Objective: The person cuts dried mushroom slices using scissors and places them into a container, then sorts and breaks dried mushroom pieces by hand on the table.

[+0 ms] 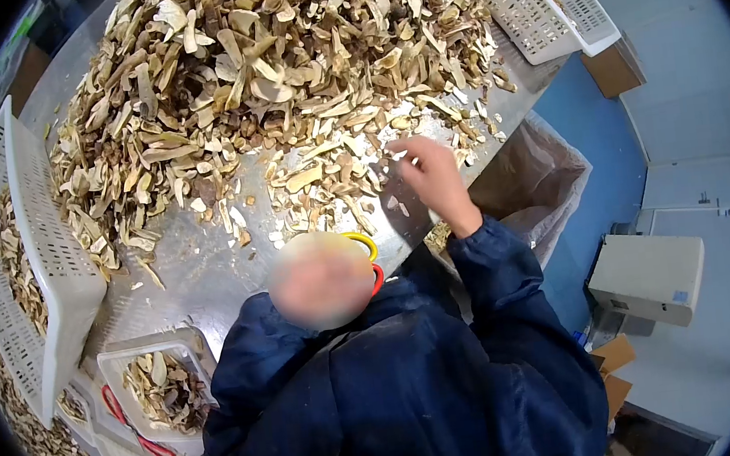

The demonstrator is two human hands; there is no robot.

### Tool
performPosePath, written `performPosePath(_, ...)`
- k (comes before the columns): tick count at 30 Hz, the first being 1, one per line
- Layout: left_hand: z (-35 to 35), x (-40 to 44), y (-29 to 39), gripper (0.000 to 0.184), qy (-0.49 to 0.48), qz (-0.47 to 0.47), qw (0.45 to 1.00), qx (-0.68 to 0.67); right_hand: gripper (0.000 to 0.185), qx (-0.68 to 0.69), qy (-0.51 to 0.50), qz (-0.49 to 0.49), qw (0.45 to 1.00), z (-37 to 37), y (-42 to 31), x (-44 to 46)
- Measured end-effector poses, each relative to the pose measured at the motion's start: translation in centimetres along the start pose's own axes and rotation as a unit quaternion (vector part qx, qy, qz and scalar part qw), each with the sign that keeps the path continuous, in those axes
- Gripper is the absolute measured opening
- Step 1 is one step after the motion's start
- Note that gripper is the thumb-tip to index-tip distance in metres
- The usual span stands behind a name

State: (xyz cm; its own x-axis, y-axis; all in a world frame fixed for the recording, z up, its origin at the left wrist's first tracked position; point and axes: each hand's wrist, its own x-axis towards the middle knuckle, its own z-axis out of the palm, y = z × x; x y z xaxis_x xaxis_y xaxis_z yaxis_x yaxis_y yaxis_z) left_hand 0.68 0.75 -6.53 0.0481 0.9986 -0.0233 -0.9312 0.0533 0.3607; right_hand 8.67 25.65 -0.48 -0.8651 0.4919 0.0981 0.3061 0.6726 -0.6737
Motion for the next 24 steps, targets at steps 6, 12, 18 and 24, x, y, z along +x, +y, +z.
performPosePath(6,-0.9,1.4,-2.3,0.017,0.171,-0.177,0.818,-0.520,0.021,-0.015,-0.023,-0.019,0.999,3.8,-2.5,-1.9)
performPosePath(12,0.1,1.2,-1.0,0.018,0.133,-0.086,0.985,-0.071,0.016,-0.126,-0.033,-0.045,0.990,5.7,-3.8,-1.6)
performPosePath(18,-1.1,1.8,-2.4,0.022,0.224,0.059,0.920,0.316,0.015,0.059,-0.050,-0.015,0.997,3.7,-5.5,-2.1)
performPosePath(24,-2.8,2.2,-3.0,0.024,0.254,0.151,0.859,0.417,0.019,0.055,-0.038,-0.120,0.990,4.2,-7.7,-4.6)
